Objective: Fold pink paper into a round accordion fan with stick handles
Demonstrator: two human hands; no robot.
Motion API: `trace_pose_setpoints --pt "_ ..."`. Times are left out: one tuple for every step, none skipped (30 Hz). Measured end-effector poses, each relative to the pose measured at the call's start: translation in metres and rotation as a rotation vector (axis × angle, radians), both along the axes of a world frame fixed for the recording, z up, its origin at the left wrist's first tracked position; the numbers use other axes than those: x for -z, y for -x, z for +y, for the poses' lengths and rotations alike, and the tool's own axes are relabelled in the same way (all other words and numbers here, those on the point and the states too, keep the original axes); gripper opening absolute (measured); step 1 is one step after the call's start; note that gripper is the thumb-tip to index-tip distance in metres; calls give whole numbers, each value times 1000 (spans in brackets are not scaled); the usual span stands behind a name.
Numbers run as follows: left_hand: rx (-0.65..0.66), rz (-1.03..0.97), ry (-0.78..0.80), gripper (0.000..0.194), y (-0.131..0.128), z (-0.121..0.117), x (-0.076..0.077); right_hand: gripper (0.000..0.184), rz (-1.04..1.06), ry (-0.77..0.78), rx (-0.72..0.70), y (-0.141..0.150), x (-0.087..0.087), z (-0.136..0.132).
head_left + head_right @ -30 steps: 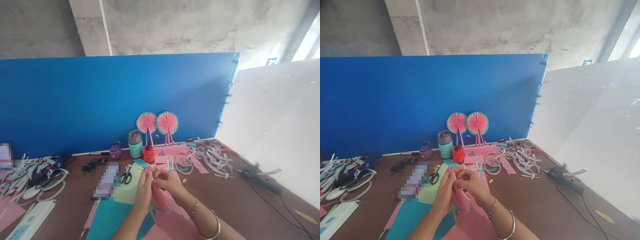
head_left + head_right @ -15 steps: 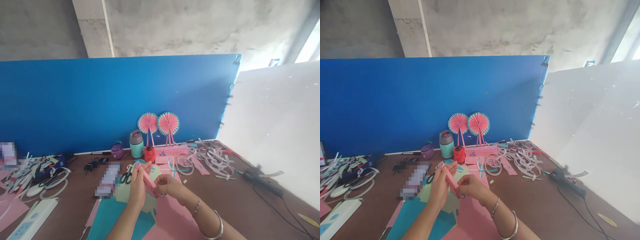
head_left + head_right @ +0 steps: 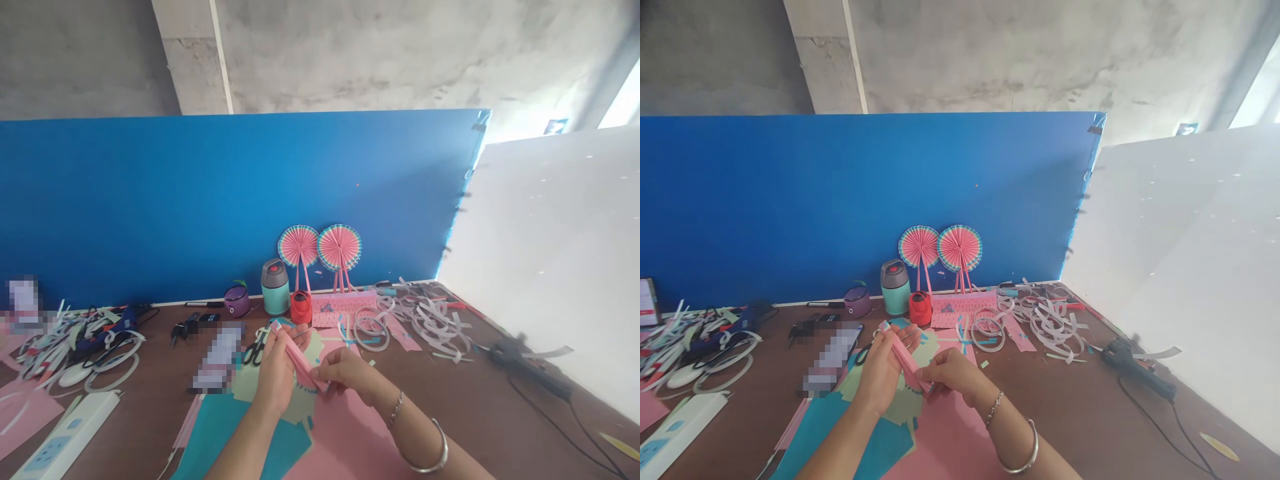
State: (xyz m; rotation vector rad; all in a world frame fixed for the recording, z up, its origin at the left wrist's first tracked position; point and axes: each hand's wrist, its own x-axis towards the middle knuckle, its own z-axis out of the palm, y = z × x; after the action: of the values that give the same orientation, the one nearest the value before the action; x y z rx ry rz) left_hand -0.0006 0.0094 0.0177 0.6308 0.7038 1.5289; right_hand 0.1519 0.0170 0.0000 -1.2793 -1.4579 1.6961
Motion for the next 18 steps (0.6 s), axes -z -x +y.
trace_pose_setpoints --pt "-6 -3 -5 25 1 1 0 33 -3 -2 -5 0 0 0" --pt "-10 -8 -9 24 1 1 0 33 3 -4 -12 0 1 0" --pt "-12 -15 -11 24 2 2 0 31 15 -4 -22 0 2 1" --pt "-13 -23 -11 24 3 3 0 29 27 0 -33 0 3 1" --pt "-14 -32 -9 24 4 3 0 27 37 8 -44 -1 4 2" --pt "-12 -40 -7 24 4 3 0 24 44 19 -56 -1 4 2" --pt "-9 -47 -4 24 5 3 0 22 48 29 -64 -2 5 3" --pt "-6 -52 -1 23 5 3 0 20 51 39 -69 -3 5 3" --pt "-3 -54 1 23 5 3 0 20 53 50 -71 -3 5 4" --pt "-1 -55 4 23 5 3 0 20 55 59 -70 -4 6 4" --pt "-3 -55 4 23 5 3 0 20 57 67 -69 -4 6 4" --pt "-7 -54 2 23 5 3 0 22 59 73 -68 -5 6 4" --pt "-10 -52 -6 23 5 3 -1 23 64 77 -68 -5 7 5" --pt "-14 -49 -17 23 4 3 -1 24 70 80 -73 -5 7 5" --pt "-18 -46 -29 24 4 3 -1 24 77 83 -78 -5 8 5" --pt "-21 -44 -39 24 4 3 -1 24 84 88 -87 -5 8 5" --pt "-22 -43 -46 25 4 3 0 24 91 92 -94 -5 8 5" --pt "-22 -43 -50 25 5 4 0 24 97 97 -98 -5 8 5"
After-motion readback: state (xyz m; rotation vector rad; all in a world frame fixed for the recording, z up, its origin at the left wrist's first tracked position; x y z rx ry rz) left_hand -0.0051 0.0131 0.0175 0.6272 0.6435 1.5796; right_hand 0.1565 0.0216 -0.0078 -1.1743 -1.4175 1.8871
